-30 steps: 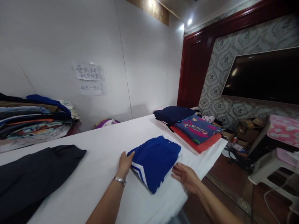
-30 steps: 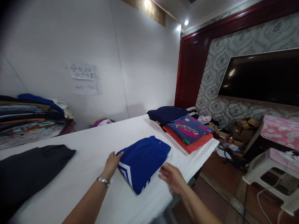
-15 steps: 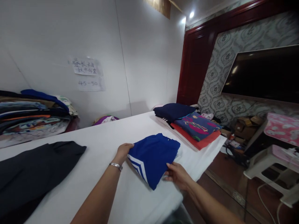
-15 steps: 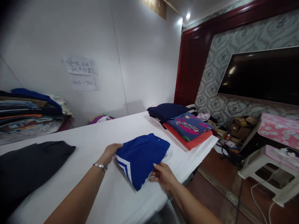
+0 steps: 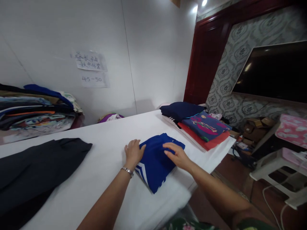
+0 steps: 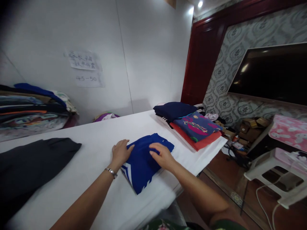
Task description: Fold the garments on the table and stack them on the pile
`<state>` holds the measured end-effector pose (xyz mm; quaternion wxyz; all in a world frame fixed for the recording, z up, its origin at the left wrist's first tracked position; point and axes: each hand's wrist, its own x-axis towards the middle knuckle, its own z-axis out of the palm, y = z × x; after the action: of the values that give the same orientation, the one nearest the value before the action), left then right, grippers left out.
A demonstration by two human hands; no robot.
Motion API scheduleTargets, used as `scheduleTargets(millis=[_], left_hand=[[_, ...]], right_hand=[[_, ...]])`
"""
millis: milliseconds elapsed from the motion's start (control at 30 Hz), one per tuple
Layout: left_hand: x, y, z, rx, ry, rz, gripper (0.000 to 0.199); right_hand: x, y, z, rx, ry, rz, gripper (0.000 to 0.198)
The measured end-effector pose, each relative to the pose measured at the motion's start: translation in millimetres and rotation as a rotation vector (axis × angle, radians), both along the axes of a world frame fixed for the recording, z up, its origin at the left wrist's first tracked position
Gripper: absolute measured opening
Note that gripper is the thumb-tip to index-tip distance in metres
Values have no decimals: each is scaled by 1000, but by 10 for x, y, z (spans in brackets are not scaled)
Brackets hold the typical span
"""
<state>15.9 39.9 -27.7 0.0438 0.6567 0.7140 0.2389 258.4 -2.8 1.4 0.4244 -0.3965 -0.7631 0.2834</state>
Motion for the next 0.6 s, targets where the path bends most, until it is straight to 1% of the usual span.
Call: scheduleTargets(millis=[33, 67, 100, 167, 233, 300, 367, 467, 533, 600], left_hand=[[70, -39, -15, -4, 71, -63, 52], [125, -73, -42, -41, 112, -114, 56], [164, -101, -80, -96, 136, -148, 59], [197, -137, -162, -182, 159, -170, 65], [192, -149, -225, -194, 175, -166, 67], [180, -148, -253, -183, 180, -163, 68], [176, -147, -255, -175, 168, -162, 68], [180, -148, -247, -167, 136, -162, 68], [179, -141, -243, -183, 96, -168, 68], [171, -124, -230, -217, 28, -168, 68]], right_hand=[[31, 145, -50, 55, -90, -50, 33], [75, 274, -130, 59, -188, -110, 38], [128, 380, -235, 24, -287, -171, 44], [242, 509, -477, -65, -430, -258, 56], [335, 545, -688, -89, -479, -299, 64], [390, 542, -812, -55, -470, -310, 67], [415, 536, -844, -38, -446, -305, 67], [452, 507, -801, -71, -396, -279, 66], [495, 422, -774, -79, -355, -307, 64], [548, 260, -771, -31, -287, -366, 60]])
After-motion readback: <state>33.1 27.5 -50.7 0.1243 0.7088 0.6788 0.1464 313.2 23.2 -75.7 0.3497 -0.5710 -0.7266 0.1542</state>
